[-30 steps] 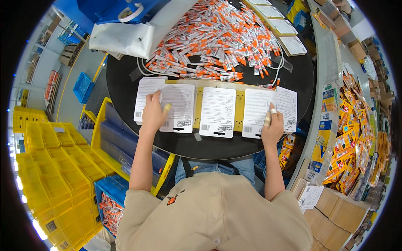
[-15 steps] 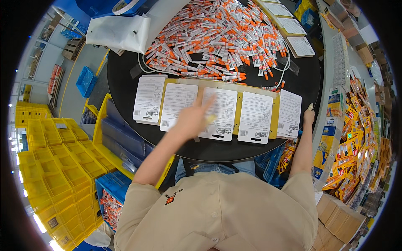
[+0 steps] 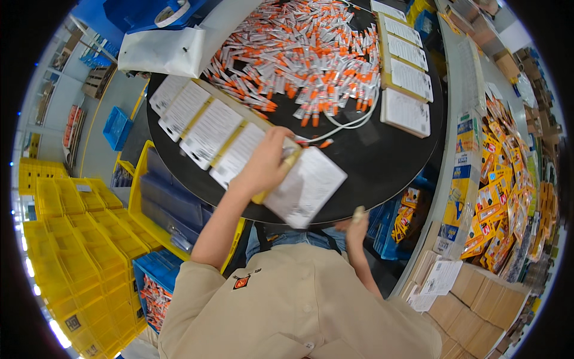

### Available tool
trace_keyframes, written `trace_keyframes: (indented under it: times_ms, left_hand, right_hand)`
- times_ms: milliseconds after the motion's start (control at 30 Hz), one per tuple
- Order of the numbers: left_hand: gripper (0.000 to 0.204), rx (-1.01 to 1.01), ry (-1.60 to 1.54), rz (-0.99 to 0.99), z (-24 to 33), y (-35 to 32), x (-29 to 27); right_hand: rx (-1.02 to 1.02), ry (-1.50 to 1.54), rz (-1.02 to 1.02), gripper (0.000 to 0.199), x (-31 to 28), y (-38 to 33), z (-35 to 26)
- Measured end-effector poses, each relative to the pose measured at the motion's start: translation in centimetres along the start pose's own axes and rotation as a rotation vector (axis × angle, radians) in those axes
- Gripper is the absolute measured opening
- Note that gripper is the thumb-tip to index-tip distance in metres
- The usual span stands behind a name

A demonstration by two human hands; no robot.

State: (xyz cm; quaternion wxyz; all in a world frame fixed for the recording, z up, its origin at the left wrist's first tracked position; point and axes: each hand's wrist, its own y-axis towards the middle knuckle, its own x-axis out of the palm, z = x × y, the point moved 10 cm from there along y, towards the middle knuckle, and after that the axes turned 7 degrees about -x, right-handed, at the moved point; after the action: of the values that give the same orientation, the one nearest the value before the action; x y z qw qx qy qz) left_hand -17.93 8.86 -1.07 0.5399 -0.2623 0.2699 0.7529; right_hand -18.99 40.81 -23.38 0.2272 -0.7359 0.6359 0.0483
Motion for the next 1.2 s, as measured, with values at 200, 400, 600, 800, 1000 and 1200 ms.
trace_keyframes:
  times_ms: [200,400,600,800,1000,1200]
  left_hand:
    - [0.012,-0.340,-0.396,-0.376,0.3,-3.3,9.6]
    - [0.011,-0.560,-0.503,-0.176,-3.9,-6.8,9.1]
    - [0.006,-0.715,-0.138,0.234,-13.1,-9.7,-1.8]
    - [0.006,-0.719,-0.093,0.217,-20.0,-8.8,-9.1]
    - [0.018,-0.678,-0.168,0.316,-21.0,-8.2,-12.8]
    - [0.025,-0.467,-0.087,0.469,-13.5,-6.1,-17.1]
  right_hand:
    - [-0.318,0.209,-0.243,0.027,-0.9,0.1,-10.0]
    - [-0.320,-0.596,0.644,0.046,-10.8,14.4,-10.3]
    - [0.007,0.199,0.547,0.059,-8.4,14.0,-1.6]
    - [-0.147,0.105,0.544,0.062,-1.9,3.8,0.1]
    - [-0.853,-0.732,0.330,0.061,-2.2,2.4,-16.6]
    - [-1.138,-0.599,-0.374,0.050,5.8,1.3,-22.5]
